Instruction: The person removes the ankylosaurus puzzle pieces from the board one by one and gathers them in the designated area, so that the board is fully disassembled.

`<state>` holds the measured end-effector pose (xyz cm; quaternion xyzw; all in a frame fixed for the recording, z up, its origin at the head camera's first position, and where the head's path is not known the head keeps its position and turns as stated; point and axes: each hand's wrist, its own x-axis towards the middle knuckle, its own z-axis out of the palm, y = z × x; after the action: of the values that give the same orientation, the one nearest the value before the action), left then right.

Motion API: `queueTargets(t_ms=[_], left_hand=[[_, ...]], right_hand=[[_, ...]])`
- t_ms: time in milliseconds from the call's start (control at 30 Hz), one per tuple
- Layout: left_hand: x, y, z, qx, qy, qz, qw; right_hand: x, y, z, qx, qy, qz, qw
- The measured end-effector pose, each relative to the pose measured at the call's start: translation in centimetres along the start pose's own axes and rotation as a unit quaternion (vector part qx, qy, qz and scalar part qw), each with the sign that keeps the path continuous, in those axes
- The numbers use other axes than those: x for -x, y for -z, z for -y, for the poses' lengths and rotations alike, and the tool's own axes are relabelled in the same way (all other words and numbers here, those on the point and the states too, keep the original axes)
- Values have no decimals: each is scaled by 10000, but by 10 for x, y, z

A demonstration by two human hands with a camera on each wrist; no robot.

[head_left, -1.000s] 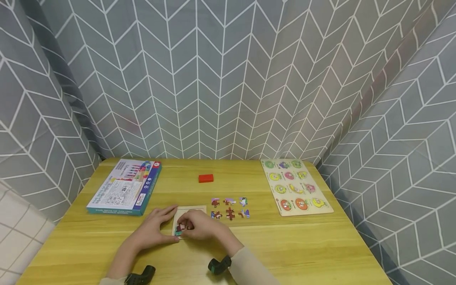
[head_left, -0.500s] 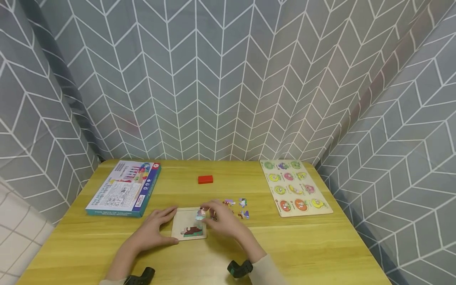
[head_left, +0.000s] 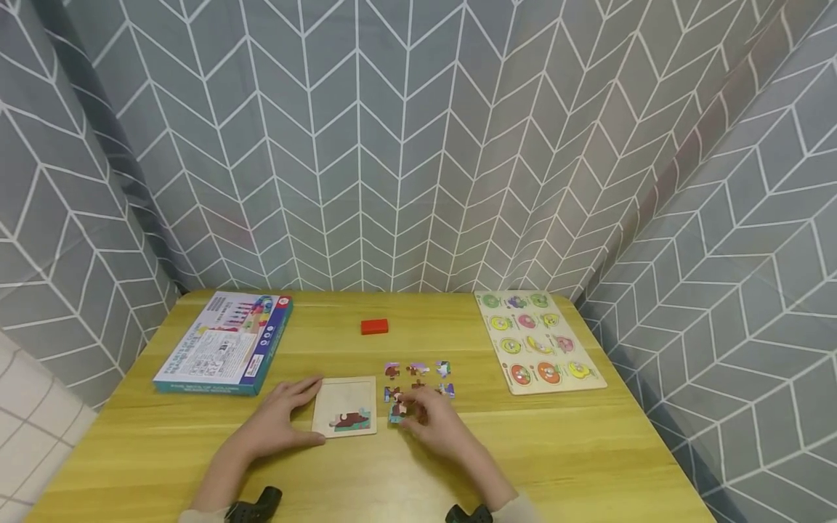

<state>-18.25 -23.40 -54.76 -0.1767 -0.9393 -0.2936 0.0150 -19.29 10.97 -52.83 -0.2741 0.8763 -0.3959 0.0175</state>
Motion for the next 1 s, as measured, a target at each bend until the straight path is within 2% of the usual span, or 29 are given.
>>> queueTargets(t_ms=[133, 400, 667, 1000], left_hand=[[-1, -1, 1, 12, 10, 19, 10000], [-1, 1, 0, 45, 57, 59, 10000], [0, 2, -2, 15, 85, 101, 9999], [-1, 3, -1, 78, 110, 105, 9999]], right_hand=[[3, -10, -3, 0, 65, 14, 10000], [8, -20, -8, -166, 59, -235, 9996], [8, -24, -12, -130, 167, -306, 9993], [8, -22, -11, -177, 21, -210, 9996]])
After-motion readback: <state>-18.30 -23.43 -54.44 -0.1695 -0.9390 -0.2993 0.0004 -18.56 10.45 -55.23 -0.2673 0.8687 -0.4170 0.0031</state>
